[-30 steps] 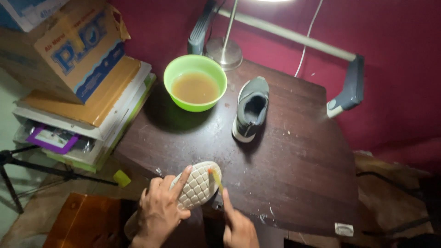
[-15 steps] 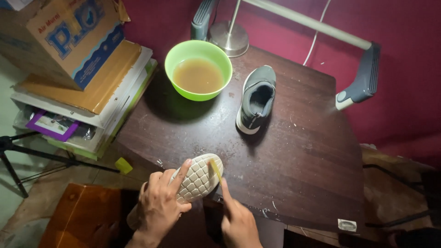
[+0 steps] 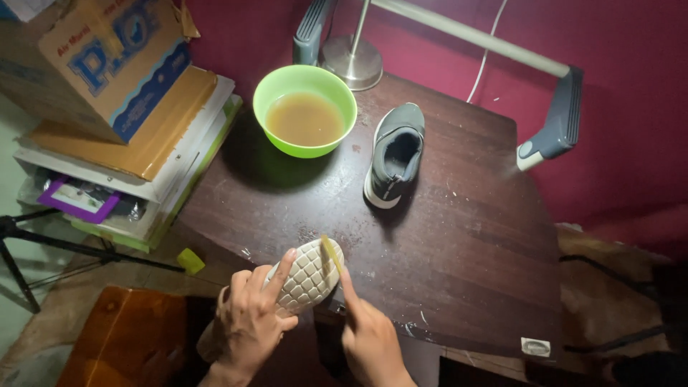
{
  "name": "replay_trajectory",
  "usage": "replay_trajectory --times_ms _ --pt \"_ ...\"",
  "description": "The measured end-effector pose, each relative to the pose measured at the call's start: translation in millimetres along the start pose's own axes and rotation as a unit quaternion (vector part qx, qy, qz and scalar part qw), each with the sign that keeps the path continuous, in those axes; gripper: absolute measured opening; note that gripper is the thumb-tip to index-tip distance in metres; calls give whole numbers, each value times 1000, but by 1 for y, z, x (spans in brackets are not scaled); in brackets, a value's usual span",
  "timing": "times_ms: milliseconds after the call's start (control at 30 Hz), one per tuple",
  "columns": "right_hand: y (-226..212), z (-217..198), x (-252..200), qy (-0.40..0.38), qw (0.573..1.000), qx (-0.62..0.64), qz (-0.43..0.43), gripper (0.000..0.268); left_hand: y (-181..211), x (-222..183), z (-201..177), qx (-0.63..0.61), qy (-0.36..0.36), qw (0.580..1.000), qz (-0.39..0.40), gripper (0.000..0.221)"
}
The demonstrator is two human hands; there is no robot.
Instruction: The person is scrubbing the upper and sole of a black and white sneaker using a toothbrush dipped in a cleaning solution from a green bowl.
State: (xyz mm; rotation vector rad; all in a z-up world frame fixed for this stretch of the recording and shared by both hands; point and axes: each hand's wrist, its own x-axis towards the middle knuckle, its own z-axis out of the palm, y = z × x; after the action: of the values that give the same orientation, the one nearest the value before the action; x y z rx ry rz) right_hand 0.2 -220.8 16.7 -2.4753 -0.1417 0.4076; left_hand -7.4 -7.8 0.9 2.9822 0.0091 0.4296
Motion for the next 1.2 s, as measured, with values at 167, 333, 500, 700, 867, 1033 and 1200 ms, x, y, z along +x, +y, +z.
replay_trajectory --times_ms 167,333,500,700,867,1033,1200 --pt "1 10 8 14 999 -20 -38 97 0 2 1 -36 -30 998 -36 139" --pt "33 29 -30 29 999 -12 -7 75 -3 0 7 -69 -44 996 -47 144" --pt "10 10 -4 22 998 11 -55 105 0 -7 5 -1 5 1000 -8 149" --pt "-9 3 -5 4 1000 12 -15 103 -2 -3 3 -79 -36 995 -43 136" --pt "48 35 -36 23 1000 1 18 86 -5 -4 9 -68 -45 996 -32 143" --pt "24 21 -3 35 998 29 -38 80 -2 -9 10 -52 -27 998 -27 145" --pt "18 39 1 84 977 74 -181 90 -2 -9 8 -84 -27 996 -31 142"
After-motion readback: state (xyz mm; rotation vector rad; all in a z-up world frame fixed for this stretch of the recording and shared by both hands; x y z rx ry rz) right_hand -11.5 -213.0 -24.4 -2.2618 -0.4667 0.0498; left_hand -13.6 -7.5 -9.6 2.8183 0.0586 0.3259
